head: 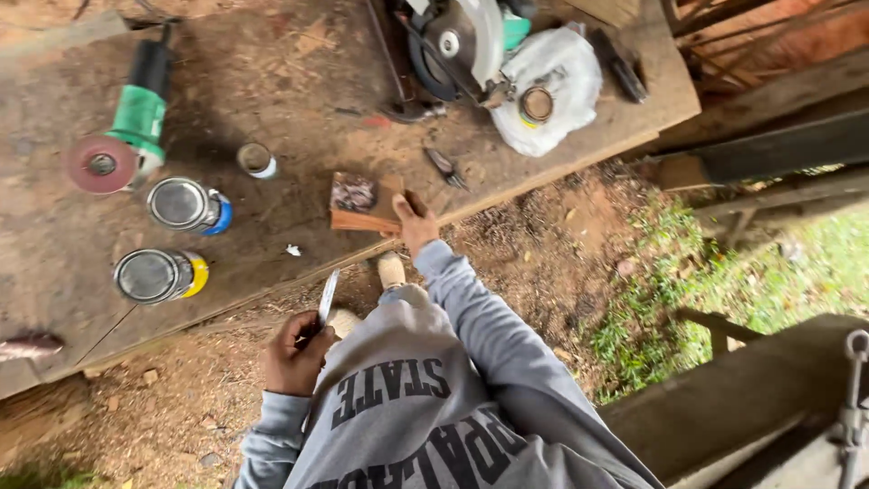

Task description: Applying wood filler or a similar paste to a wooden block using a knife at a workbench.

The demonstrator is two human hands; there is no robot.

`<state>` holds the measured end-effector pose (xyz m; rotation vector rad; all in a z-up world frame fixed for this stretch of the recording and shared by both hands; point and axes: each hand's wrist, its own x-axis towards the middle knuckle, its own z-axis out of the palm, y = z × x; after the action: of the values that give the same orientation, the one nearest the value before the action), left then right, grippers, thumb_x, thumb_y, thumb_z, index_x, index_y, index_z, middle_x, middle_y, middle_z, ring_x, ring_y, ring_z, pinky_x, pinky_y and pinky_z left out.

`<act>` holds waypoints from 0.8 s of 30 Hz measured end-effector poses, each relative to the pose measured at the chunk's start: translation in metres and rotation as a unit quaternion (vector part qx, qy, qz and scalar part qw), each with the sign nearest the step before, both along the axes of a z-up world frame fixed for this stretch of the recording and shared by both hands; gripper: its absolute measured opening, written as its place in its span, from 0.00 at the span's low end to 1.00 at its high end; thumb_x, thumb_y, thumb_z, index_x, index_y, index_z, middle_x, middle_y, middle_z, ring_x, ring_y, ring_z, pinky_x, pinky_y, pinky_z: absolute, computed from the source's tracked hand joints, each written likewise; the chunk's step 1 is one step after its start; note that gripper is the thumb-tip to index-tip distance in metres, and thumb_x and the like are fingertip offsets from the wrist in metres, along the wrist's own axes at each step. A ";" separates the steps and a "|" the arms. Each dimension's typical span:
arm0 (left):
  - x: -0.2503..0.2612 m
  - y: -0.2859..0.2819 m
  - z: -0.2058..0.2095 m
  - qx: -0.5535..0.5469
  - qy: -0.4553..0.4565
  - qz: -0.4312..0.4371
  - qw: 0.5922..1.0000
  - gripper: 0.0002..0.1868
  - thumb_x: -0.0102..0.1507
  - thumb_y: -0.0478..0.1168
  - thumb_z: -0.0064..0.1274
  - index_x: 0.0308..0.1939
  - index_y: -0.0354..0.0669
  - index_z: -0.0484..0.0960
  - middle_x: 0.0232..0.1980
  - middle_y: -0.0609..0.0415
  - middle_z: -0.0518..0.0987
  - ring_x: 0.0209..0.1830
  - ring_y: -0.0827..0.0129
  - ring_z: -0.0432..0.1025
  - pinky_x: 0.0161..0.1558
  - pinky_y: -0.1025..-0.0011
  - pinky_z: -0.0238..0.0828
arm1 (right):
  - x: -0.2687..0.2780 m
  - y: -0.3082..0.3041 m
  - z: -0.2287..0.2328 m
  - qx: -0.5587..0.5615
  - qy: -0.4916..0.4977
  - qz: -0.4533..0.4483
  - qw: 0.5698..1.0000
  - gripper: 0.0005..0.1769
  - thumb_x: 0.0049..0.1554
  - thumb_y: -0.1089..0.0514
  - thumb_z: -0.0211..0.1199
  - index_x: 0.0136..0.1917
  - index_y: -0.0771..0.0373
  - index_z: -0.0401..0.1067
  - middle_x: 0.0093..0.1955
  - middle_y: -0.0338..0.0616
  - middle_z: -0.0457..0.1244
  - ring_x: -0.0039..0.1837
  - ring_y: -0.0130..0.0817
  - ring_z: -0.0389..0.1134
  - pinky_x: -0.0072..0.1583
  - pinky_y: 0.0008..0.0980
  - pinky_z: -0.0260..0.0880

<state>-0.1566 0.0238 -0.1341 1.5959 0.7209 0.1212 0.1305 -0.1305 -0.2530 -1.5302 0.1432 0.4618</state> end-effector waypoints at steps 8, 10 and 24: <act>0.003 -0.022 0.042 0.019 -0.003 0.035 0.999 0.17 0.67 0.45 0.54 0.53 0.37 0.85 0.35 0.57 0.79 0.23 0.79 0.72 0.25 0.77 0.70 | 0.063 -0.120 0.035 -0.316 -0.327 0.024 0.890 0.43 0.60 0.53 0.73 0.80 0.59 0.54 0.76 0.50 0.57 0.77 0.47 0.61 0.75 0.51 0.66; -0.003 -0.028 0.036 0.011 0.018 0.063 0.998 0.17 0.66 0.45 0.54 0.52 0.37 0.85 0.35 0.58 0.79 0.22 0.78 0.72 0.25 0.76 0.69 | 0.105 -0.164 0.038 -0.355 -0.378 -0.008 0.855 0.39 0.64 0.56 0.73 0.82 0.54 0.59 0.76 0.39 0.60 0.78 0.40 0.65 0.80 0.48 0.67; 0.173 -0.132 0.074 0.294 0.028 -0.087 0.951 0.15 0.67 0.38 0.50 0.58 0.45 0.78 0.38 0.44 0.82 0.27 0.57 0.75 0.29 0.62 0.73 | 0.272 -0.237 0.071 -0.363 -0.409 0.093 0.832 0.41 0.55 0.51 0.81 0.75 0.62 0.66 0.69 0.58 0.64 0.67 0.51 0.70 0.66 0.46 0.75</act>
<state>0.0160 -0.1084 -0.0600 2.2338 0.6119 0.1731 0.4027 -0.3679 -0.1817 -2.3807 -0.5720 -0.1738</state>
